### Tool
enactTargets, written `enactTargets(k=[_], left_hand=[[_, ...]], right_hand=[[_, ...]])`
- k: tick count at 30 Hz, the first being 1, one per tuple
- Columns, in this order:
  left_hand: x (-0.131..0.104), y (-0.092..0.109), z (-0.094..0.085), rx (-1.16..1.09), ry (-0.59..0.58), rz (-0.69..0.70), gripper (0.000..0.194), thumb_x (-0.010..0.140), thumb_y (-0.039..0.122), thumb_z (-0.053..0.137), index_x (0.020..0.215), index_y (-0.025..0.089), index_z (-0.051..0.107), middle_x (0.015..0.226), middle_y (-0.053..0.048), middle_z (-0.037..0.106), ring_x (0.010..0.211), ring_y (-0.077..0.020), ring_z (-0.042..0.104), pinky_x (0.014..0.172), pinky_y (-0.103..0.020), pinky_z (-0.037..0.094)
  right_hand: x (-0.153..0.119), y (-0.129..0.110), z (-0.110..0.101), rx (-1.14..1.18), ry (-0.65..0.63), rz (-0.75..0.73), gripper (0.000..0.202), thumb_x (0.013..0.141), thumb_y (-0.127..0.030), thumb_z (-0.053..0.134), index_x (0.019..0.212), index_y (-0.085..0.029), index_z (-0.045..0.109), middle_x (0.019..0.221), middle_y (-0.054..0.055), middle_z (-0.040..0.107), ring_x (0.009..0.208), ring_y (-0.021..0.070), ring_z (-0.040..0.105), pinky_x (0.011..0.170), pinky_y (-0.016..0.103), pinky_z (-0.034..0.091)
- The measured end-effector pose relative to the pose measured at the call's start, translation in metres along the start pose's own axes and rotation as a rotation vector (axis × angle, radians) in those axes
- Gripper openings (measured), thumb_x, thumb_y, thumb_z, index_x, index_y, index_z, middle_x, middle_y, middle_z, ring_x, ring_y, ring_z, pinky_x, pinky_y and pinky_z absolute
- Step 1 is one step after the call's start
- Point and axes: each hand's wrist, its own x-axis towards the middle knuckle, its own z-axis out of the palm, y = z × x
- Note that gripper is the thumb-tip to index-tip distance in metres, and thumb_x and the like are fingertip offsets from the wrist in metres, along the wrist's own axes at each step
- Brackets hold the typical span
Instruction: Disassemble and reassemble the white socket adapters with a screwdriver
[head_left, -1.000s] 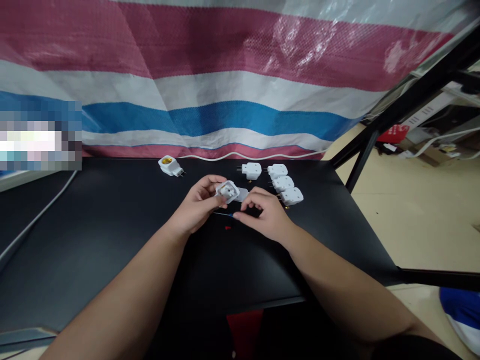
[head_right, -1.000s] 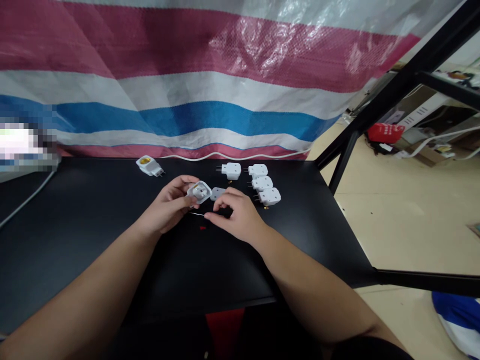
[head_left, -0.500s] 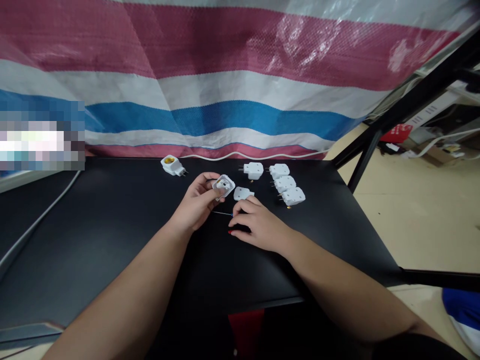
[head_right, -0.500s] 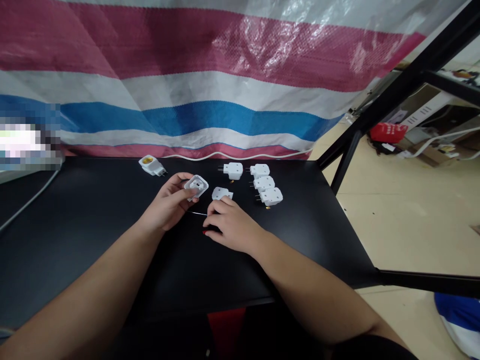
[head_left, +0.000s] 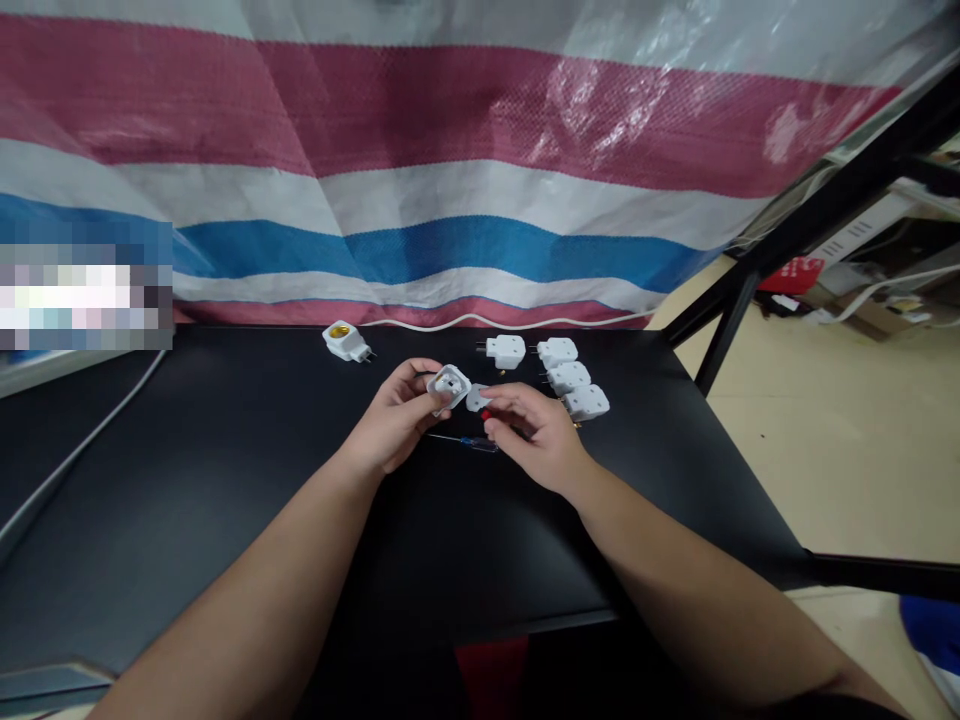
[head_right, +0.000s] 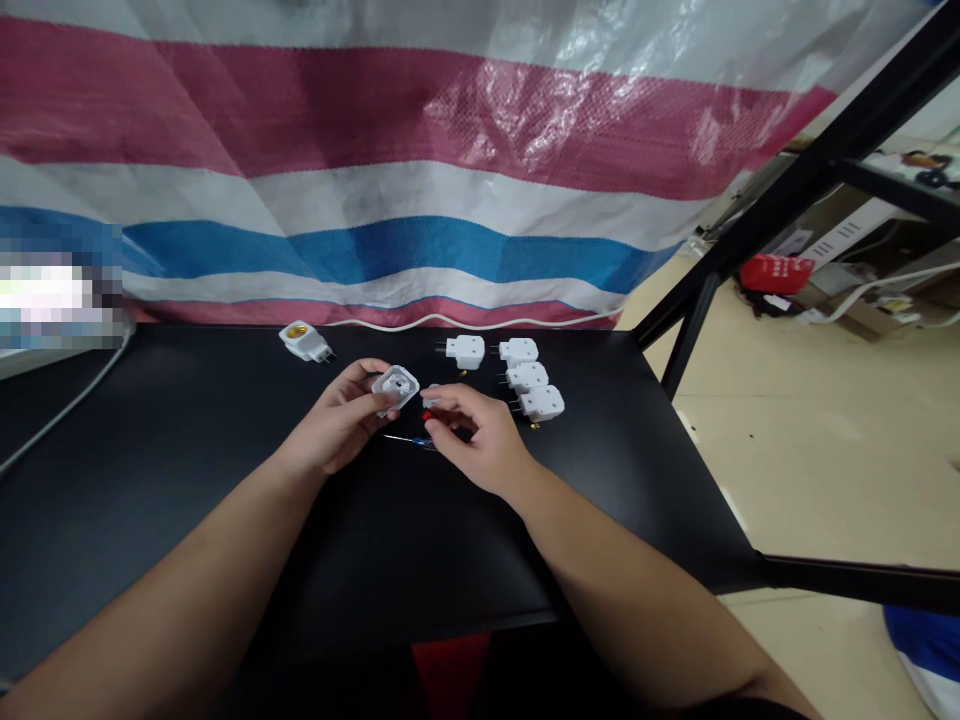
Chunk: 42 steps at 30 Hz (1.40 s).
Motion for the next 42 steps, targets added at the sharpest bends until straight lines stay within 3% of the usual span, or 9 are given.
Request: enactTargets(k=[7,13,18,29,34,42], left_hand=[[-0.002,0.000,0.002,0.025,-0.126,-0.011,0.043,0.072,0.017,0.097,0.106,0.020,0.069,0.090,0.001,0.075,0.073,-0.0101,0.069,0.064,-0.018,0.058],[-0.002,-0.001,0.002,0.029,-0.117,-0.029,0.046,0.072,0.016,0.098,0.108,0.020,0.069,0.091,0.000,0.075,0.074,-0.0100,0.069,0.065,-0.018,0.060],[-0.002,0.000,0.002,0.021,-0.121,-0.021,0.046,0.072,0.015,0.097,0.108,0.020,0.069,0.091,0.000,0.075,0.072,-0.0095,0.069,0.066,-0.019,0.060],[-0.001,-0.002,0.001,0.052,-0.131,0.003,0.048,0.073,0.017,0.098,0.110,0.018,0.067,0.092,0.000,0.075,0.077,-0.0106,0.070,0.068,-0.019,0.062],[-0.001,-0.004,0.001,0.080,-0.146,0.046,0.047,0.074,0.016,0.097,0.110,0.017,0.066,0.095,-0.002,0.075,0.081,-0.0113,0.069,0.069,-0.020,0.062],[0.002,-0.007,-0.002,0.109,-0.168,0.076,0.044,0.076,0.015,0.094,0.110,0.017,0.066,0.099,-0.003,0.075,0.084,-0.0122,0.070,0.069,-0.021,0.061]], right_hand=[[0.001,0.008,0.002,-0.034,0.029,0.037,0.038,0.098,-0.028,0.068,0.136,-0.024,0.073,0.099,0.005,0.074,0.078,0.0162,0.072,0.076,0.036,0.066],[0.001,0.003,0.002,-0.073,0.004,0.009,0.039,0.098,-0.025,0.066,0.137,-0.023,0.072,0.096,0.005,0.075,0.078,0.0165,0.073,0.075,0.035,0.066],[0.000,-0.003,0.003,-0.149,-0.010,-0.051,0.035,0.096,-0.020,0.067,0.130,-0.024,0.076,0.107,0.007,0.079,0.088,0.0183,0.076,0.079,0.036,0.067],[-0.001,0.000,0.005,-0.095,-0.064,-0.003,0.042,0.096,-0.019,0.066,0.138,-0.023,0.068,0.096,0.004,0.077,0.083,0.0177,0.075,0.079,0.036,0.065],[-0.001,0.001,0.005,-0.106,-0.076,0.036,0.041,0.096,-0.022,0.068,0.137,-0.024,0.069,0.100,0.005,0.077,0.083,0.0185,0.075,0.077,0.037,0.065],[-0.001,0.002,0.006,-0.019,-0.064,0.098,0.028,0.096,-0.026,0.070,0.124,-0.022,0.073,0.103,0.007,0.078,0.086,0.0204,0.076,0.079,0.040,0.065]])
